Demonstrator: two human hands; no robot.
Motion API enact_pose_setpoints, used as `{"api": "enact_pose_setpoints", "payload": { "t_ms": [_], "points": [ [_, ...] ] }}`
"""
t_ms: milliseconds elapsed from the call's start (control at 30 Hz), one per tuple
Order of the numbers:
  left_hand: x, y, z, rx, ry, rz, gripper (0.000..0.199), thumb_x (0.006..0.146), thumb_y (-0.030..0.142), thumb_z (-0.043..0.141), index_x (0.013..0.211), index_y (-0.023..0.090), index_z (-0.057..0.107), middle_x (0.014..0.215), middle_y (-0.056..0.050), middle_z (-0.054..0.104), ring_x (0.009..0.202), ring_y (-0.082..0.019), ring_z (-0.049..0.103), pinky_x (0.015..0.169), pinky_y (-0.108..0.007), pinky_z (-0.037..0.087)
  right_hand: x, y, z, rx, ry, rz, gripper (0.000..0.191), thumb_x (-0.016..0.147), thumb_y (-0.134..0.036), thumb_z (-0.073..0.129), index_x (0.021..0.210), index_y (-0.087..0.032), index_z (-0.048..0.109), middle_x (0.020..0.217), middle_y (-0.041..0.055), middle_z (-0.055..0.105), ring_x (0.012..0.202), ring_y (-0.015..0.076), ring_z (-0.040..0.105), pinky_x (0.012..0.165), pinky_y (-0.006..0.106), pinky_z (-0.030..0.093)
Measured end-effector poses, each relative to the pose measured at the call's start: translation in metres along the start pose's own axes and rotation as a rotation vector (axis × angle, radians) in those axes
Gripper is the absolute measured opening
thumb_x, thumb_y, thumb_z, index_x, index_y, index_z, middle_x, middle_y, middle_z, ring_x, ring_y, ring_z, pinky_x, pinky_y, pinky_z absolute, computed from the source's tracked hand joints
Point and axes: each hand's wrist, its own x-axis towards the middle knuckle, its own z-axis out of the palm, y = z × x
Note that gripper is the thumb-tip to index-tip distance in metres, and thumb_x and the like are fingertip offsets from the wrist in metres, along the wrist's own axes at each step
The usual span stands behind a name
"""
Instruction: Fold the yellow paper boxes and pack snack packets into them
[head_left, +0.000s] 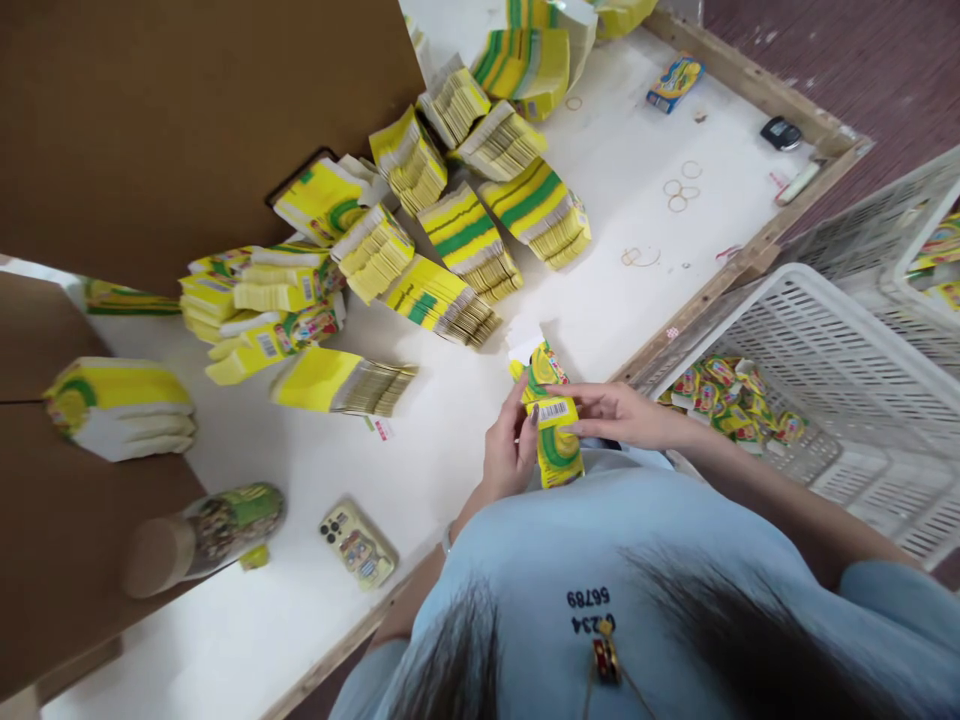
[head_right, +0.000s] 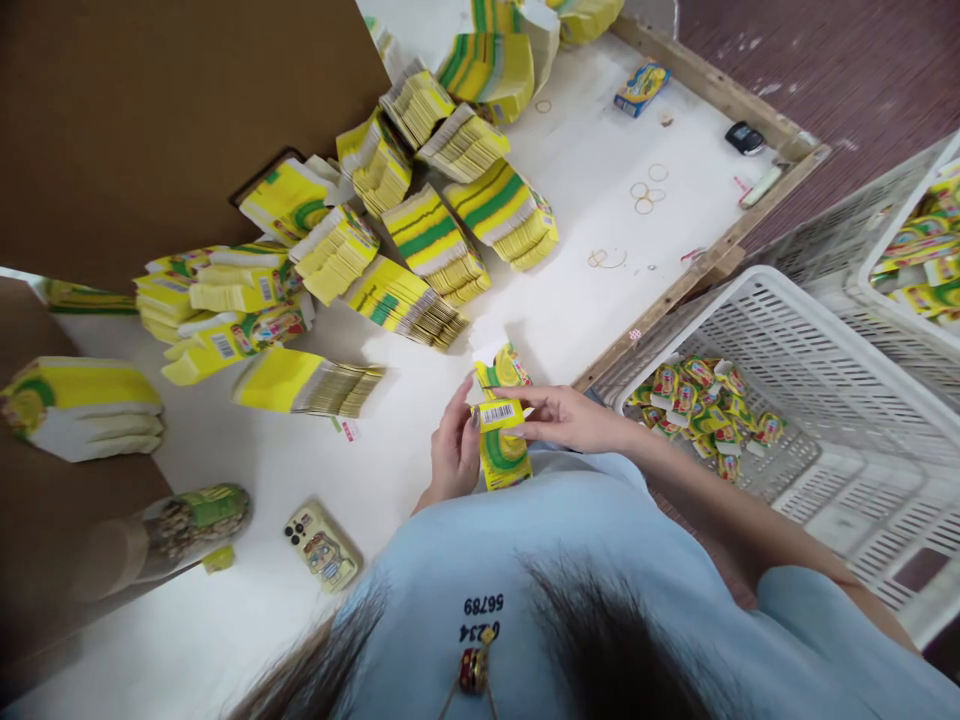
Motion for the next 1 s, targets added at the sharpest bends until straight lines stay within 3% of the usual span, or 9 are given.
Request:
{"api": "enact_pose_setpoints", "payload": {
  "t_ms": [100, 200, 333, 433, 500, 567, 633, 733, 1000],
  "points": [
    [0.008, -0.014, 0.004, 0.021, 0.019, 0.023, 0.064, 0.104, 0.060, 0.034, 0.154, 0.021, 0.029, 0.080, 0.000, 0.065, 0.062, -0.015, 0.059, 0.062, -0.027, 0.048, 0.002, 0.003, -0.007, 0.012, 0.044, -0.006, 0.041, 0.086, -0.049, 0.074, 0.118, -0.025, 0.076, 0.102, 0.0030, 0.082, 0.087, 0.0180, 0.077, 0.077, 0.036, 0.066],
    [0.024, -0.026, 0.005, 0.298, 0.080, -0.114, 0.057, 0.100, 0.064, 0.044, 0.135, 0.019, 0.040, 0.085, -0.001, 0.061, 0.064, -0.017, 0.058, 0.061, -0.029, 0.044, -0.014, -0.003, -0.034, -0.198, 0.249, -0.035, 0.041, 0.090, -0.053, 0.066, 0.116, -0.024, 0.078, 0.105, 0.0052, 0.082, 0.089, 0.0207, 0.077, 0.076, 0.037, 0.065],
    [0.041, -0.033, 0.002, 0.606, -0.022, -0.348, 0.044, 0.086, 0.061, 0.070, 0.092, 0.020, 0.056, 0.083, -0.004, 0.063, 0.068, -0.019, 0.059, 0.063, -0.029, 0.038, -0.065, -0.021, -0.102, -0.888, 0.474, 0.079, 0.037, 0.094, -0.052, 0.059, 0.103, -0.023, 0.081, 0.099, 0.0097, 0.080, 0.088, 0.0288, 0.075, 0.081, 0.047, 0.061],
    [0.039, -0.034, -0.003, 0.607, -0.164, -0.385, 0.036, 0.093, 0.050, 0.063, 0.074, 0.020, 0.058, 0.073, -0.002, 0.065, 0.066, -0.017, 0.058, 0.063, -0.028, 0.035, -0.085, -0.029, -0.126, -1.384, 0.633, 0.151, 0.035, 0.090, -0.050, 0.064, 0.101, -0.022, 0.081, 0.098, 0.0162, 0.077, 0.094, 0.0379, 0.072, 0.092, 0.060, 0.053],
    [0.036, -0.032, -0.006, 0.607, -0.199, -0.399, 0.034, 0.099, 0.044, 0.054, 0.075, 0.020, 0.061, 0.074, -0.002, 0.067, 0.067, -0.017, 0.058, 0.064, -0.028, 0.035, -0.074, -0.028, -0.117, -1.476, 0.673, 0.097, 0.037, 0.092, -0.046, 0.062, 0.115, -0.020, 0.076, 0.108, 0.0189, 0.076, 0.103, 0.0395, 0.070, 0.097, 0.060, 0.050],
    [0.034, -0.030, -0.007, 0.626, -0.171, -0.407, 0.034, 0.099, 0.045, 0.053, 0.078, 0.020, 0.063, 0.077, -0.004, 0.070, 0.069, -0.018, 0.059, 0.064, -0.028, 0.034, -0.047, -0.023, -0.093, -1.377, 0.628, 0.052, 0.037, 0.097, -0.041, 0.057, 0.123, -0.019, 0.071, 0.109, 0.0157, 0.077, 0.101, 0.0344, 0.072, 0.093, 0.050, 0.053],
    [0.036, -0.029, -0.006, 0.674, -0.135, -0.431, 0.039, 0.096, 0.054, 0.057, 0.078, 0.020, 0.063, 0.078, -0.006, 0.071, 0.071, -0.019, 0.060, 0.063, -0.029, 0.032, -0.015, -0.014, -0.065, -1.253, 0.563, 0.052, 0.033, 0.100, -0.039, 0.054, 0.122, -0.020, 0.069, 0.098, 0.0101, 0.079, 0.090, 0.0286, 0.074, 0.083, 0.040, 0.054],
    [0.042, -0.032, -0.003, 0.683, -0.100, -0.449, 0.044, 0.090, 0.061, 0.061, 0.073, 0.020, 0.061, 0.074, -0.006, 0.069, 0.068, -0.020, 0.058, 0.061, -0.029, 0.029, 0.021, 0.002, -0.037, -1.230, 0.513, 0.061, 0.026, 0.100, -0.037, 0.055, 0.112, -0.020, 0.069, 0.082, 0.0062, 0.077, 0.078, 0.0249, 0.072, 0.074, 0.034, 0.050],
    [0.040, -0.048, -0.022, 0.495, -0.127, -0.390, 0.034, 0.094, 0.047, 0.053, 0.073, 0.020, 0.056, 0.065, 0.001, 0.061, 0.062, -0.014, 0.053, 0.061, -0.025, 0.036, 0.030, 0.021, -0.036, -1.111, 0.604, -0.043, 0.021, 0.100, -0.032, 0.052, 0.107, -0.020, 0.069, 0.081, 0.0046, 0.074, 0.075, 0.0215, 0.069, 0.072, 0.030, 0.046]
  ]
}}
